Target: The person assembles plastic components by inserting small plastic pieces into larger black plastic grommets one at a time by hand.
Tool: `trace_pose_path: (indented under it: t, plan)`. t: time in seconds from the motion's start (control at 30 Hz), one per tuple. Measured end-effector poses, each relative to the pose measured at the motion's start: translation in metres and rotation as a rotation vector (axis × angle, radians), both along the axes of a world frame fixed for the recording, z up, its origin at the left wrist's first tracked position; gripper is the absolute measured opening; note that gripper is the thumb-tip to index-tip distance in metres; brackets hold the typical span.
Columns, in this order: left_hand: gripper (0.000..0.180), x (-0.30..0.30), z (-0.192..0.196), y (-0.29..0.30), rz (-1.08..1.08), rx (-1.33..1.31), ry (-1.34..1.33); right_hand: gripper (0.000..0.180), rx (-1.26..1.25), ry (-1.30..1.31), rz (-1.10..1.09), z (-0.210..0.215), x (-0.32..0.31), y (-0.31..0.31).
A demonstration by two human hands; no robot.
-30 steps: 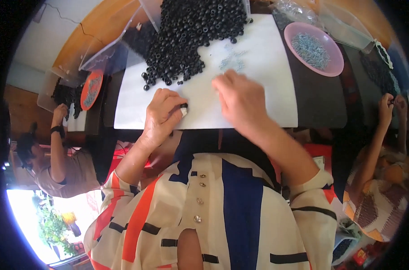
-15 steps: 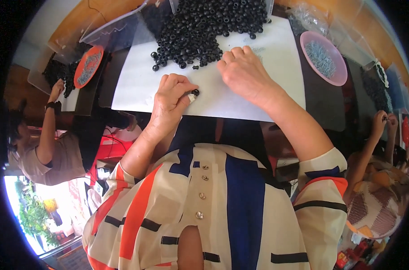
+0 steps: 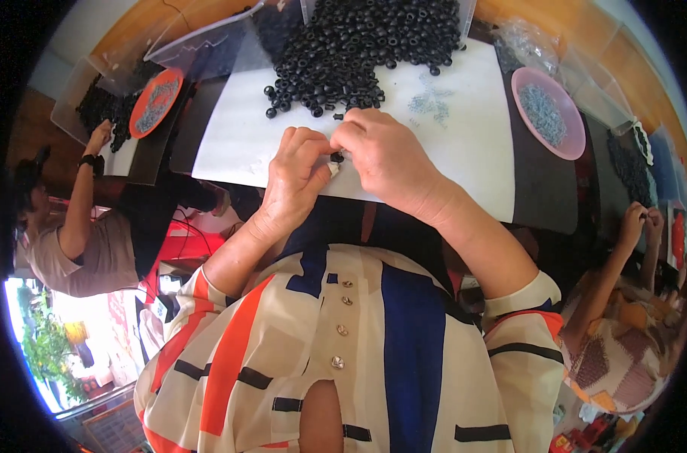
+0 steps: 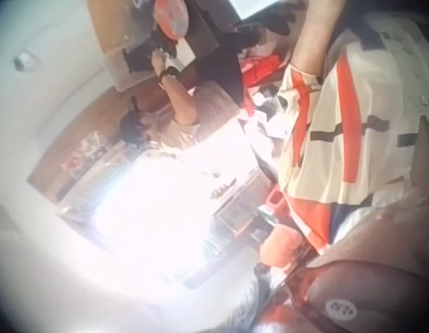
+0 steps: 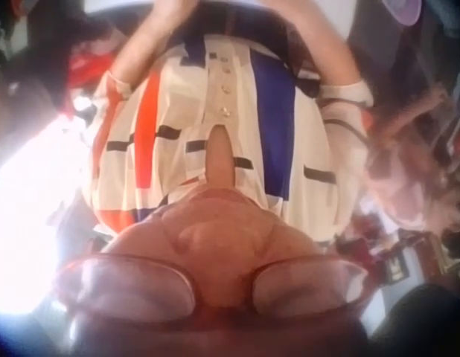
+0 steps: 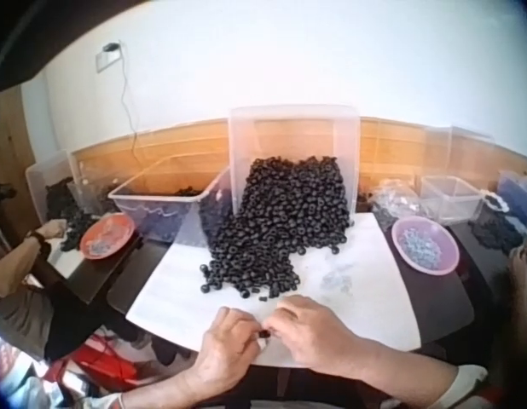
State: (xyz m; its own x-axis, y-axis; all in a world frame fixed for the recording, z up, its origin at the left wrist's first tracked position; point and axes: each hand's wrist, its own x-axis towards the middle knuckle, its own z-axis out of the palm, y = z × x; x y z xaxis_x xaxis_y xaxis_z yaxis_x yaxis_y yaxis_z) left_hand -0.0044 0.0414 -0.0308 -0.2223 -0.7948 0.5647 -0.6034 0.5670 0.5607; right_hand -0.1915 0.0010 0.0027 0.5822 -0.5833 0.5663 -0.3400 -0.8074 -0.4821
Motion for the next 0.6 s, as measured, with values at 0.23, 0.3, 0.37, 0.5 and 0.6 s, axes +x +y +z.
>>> trace_pose_path:
  t: [0.23, 0.3, 0.37, 0.5, 0.6]
  plan:
    - [0.026, 0.002, 0.0, -0.001, -0.007, 0.032, 0.04, 0.015, -0.183, 0.066, -0.004, -0.001, 0.007, 0.001]
    - [0.025, 0.001, 0.001, -0.001, -0.018, 0.066, 0.082, 0.015, -0.253, 0.057, -0.016, -0.003, 0.009, 0.002]
    - [0.024, 0.002, 0.002, 0.0, -0.027, 0.1, 0.124, 0.016, -0.288, 0.042, -0.012, -0.003, 0.012, 0.005]
    - [0.022, 0.005, 0.004, 0.002, -0.009, 0.203, 0.227, 0.025, -0.324, -0.013, -0.024, -0.004, 0.017, 0.009]
    - [0.021, 0.006, 0.008, 0.003, -0.003, 0.297, 0.318, 0.032, -0.329, -0.044, -0.019, -0.005, 0.017, 0.013]
